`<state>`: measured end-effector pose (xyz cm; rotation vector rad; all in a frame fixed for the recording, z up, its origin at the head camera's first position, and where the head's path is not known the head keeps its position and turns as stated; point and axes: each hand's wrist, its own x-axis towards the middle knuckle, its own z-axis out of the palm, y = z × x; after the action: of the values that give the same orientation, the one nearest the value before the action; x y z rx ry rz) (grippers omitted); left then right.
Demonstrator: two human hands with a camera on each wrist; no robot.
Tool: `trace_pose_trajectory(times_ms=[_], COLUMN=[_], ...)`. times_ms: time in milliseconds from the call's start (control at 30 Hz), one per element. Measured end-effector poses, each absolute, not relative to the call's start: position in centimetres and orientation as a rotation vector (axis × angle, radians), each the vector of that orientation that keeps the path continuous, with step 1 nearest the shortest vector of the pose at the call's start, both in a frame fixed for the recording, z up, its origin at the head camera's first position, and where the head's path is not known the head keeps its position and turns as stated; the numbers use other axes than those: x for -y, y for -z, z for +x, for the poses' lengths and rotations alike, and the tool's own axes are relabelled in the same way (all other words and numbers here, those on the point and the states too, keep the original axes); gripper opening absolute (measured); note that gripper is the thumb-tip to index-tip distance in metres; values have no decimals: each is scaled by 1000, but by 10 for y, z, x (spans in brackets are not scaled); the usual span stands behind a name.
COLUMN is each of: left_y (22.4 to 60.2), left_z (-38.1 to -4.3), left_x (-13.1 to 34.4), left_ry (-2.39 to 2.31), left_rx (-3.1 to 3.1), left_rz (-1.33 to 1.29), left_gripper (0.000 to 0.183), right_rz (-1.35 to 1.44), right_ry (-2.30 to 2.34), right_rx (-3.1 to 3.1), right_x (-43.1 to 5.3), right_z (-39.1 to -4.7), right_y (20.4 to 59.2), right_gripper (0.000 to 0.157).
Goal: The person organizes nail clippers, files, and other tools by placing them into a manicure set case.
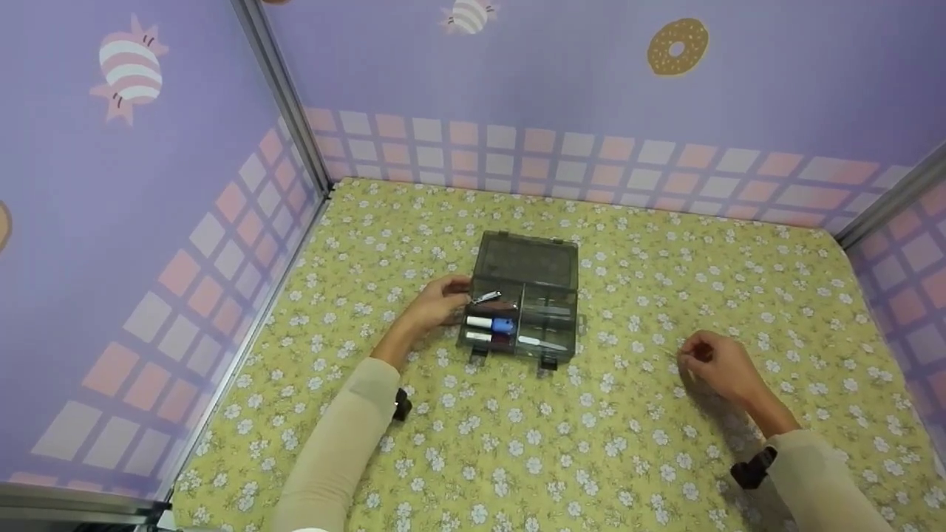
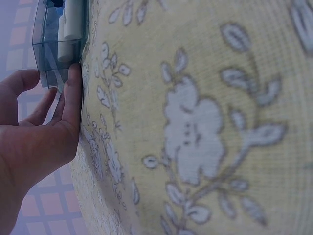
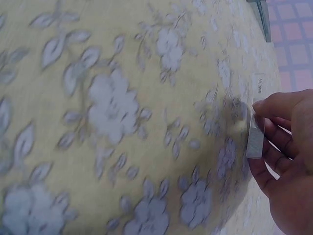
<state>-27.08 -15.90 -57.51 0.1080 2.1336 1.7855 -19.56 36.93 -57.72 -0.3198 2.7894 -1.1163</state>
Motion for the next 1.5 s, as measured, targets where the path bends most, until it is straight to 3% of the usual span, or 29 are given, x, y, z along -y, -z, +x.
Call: trace_pose_trajectory(times_ms=[867,1500], left_y=[577,577], left_z=[-270,-271], left_x=[157,159], left_ry=[-1838,-1826], left_rx=[-2084,-2069], left_rz=[51,43], left_gripper=[47,47], right_rz=[-529,-578], right_ry=[1305,1349], right_rx=[-2758,-2766], right_x=[-237,-169], right_z=[-256,-271], right_y=[553,555], right_gripper=[4,5])
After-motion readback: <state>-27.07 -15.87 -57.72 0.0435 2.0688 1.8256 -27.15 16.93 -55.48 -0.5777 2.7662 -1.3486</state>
